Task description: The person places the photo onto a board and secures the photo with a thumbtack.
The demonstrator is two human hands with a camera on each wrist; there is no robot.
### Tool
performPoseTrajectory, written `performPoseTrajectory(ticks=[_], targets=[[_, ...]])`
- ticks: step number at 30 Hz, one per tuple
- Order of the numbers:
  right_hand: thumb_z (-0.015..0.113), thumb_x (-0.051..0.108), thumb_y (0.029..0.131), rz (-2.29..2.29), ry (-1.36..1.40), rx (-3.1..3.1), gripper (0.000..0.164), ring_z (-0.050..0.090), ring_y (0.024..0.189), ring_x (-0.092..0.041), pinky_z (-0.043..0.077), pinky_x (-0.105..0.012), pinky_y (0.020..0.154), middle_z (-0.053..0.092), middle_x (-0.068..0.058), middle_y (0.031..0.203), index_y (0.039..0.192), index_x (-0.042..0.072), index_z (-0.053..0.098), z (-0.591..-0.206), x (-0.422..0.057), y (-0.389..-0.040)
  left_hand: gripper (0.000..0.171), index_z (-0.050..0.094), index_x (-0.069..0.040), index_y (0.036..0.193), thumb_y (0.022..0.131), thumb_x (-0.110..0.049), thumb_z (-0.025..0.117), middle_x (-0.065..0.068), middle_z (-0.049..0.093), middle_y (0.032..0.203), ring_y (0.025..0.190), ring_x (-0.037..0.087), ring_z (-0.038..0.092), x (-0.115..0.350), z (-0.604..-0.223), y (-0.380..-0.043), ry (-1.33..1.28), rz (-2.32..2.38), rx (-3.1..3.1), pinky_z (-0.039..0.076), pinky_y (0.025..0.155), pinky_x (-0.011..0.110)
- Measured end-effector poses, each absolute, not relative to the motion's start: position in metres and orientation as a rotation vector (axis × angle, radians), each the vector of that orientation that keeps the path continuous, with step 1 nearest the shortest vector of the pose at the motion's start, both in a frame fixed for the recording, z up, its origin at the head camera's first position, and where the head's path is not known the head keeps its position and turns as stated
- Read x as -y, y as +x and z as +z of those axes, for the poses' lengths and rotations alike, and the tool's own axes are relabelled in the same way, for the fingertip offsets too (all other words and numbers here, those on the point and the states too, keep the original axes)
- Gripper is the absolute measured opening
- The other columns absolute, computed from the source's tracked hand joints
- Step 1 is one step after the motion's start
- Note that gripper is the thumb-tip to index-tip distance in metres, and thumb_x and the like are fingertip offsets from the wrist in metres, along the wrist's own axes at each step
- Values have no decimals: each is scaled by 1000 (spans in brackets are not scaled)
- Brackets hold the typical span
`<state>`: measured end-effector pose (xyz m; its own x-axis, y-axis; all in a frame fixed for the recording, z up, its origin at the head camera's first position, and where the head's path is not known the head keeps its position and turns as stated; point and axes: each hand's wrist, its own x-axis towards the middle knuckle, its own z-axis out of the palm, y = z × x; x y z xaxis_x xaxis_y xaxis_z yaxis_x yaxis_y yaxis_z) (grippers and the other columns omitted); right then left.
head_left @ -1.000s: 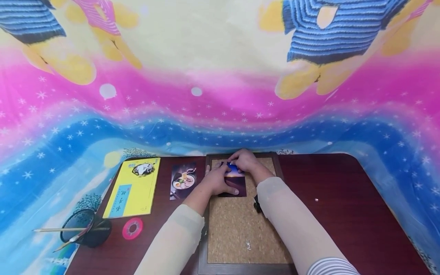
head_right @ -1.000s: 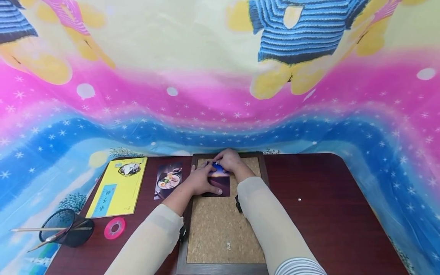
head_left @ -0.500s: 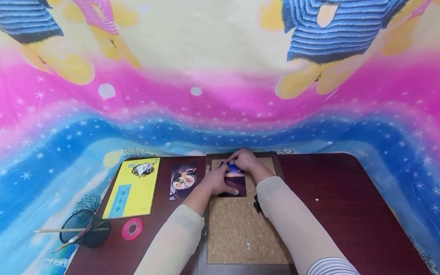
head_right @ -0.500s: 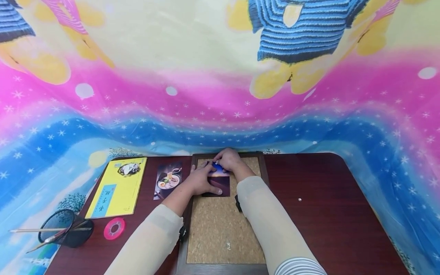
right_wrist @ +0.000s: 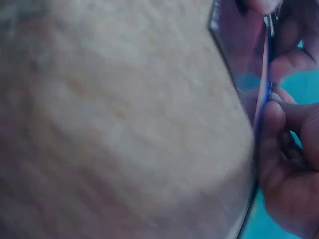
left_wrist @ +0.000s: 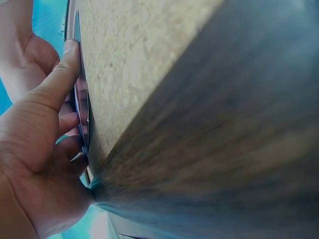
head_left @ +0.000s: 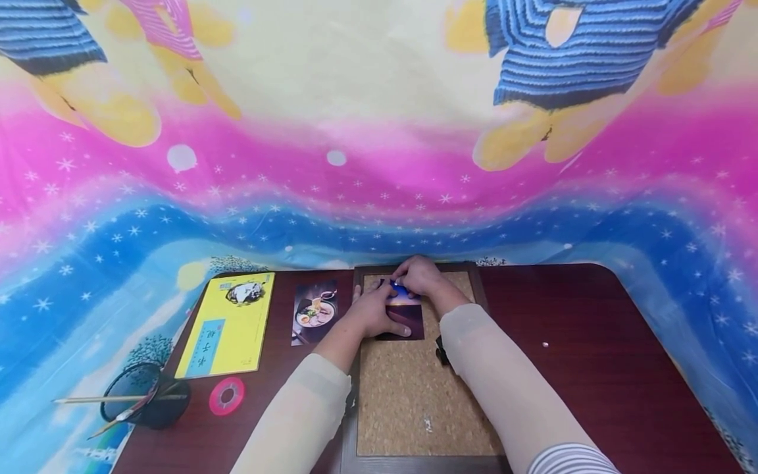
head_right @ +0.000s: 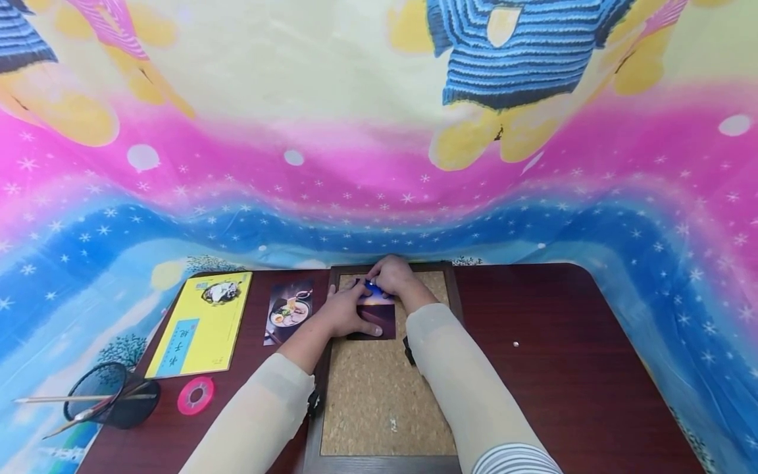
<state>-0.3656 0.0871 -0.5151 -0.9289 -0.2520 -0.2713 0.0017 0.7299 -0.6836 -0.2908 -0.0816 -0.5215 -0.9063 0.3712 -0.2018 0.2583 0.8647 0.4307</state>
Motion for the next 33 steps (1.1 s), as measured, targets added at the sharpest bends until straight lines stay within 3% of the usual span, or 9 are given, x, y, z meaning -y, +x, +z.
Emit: performPoseTrajectory(ticks=[5,14,22,33], targets=[[64,13,102,-1022,-204,-2623,19,66,57,-17,55,-31,55,76,-2,88,109,15,81,-516,-90,-364,100,49,-19,154,73,-66,86,9,27,170,159,28,16,78,-518,-290,491,576,-2766,2,126,60],[66,15,102,-1063,-208,-2601,18,65,56,-16,54,-30,54,76,-3,92,112,17,81,-521,-95,-362,100,48,-17,153,75,-65,86,9,28,170,159,30,15,79,-516,-287,529,575,-2741,5,125,63],[64,11,103,-1153,-257,-2584,22,63,51,-16,54,-31,52,74,-2,86,117,17,79,-522,-101,-356,98,43,-16,159,80,-56,86,8,18,173,159,31,12,89,-511,-285,609,576,-2673,5,125,63],[67,17,103,-1140,-300,-2614,19,66,58,-22,56,-34,57,71,-6,85,118,17,78,-513,-117,-348,99,37,-19,162,84,-64,78,11,18,172,159,31,12,94,-512,-281,643,513,-2695,9,125,60]])
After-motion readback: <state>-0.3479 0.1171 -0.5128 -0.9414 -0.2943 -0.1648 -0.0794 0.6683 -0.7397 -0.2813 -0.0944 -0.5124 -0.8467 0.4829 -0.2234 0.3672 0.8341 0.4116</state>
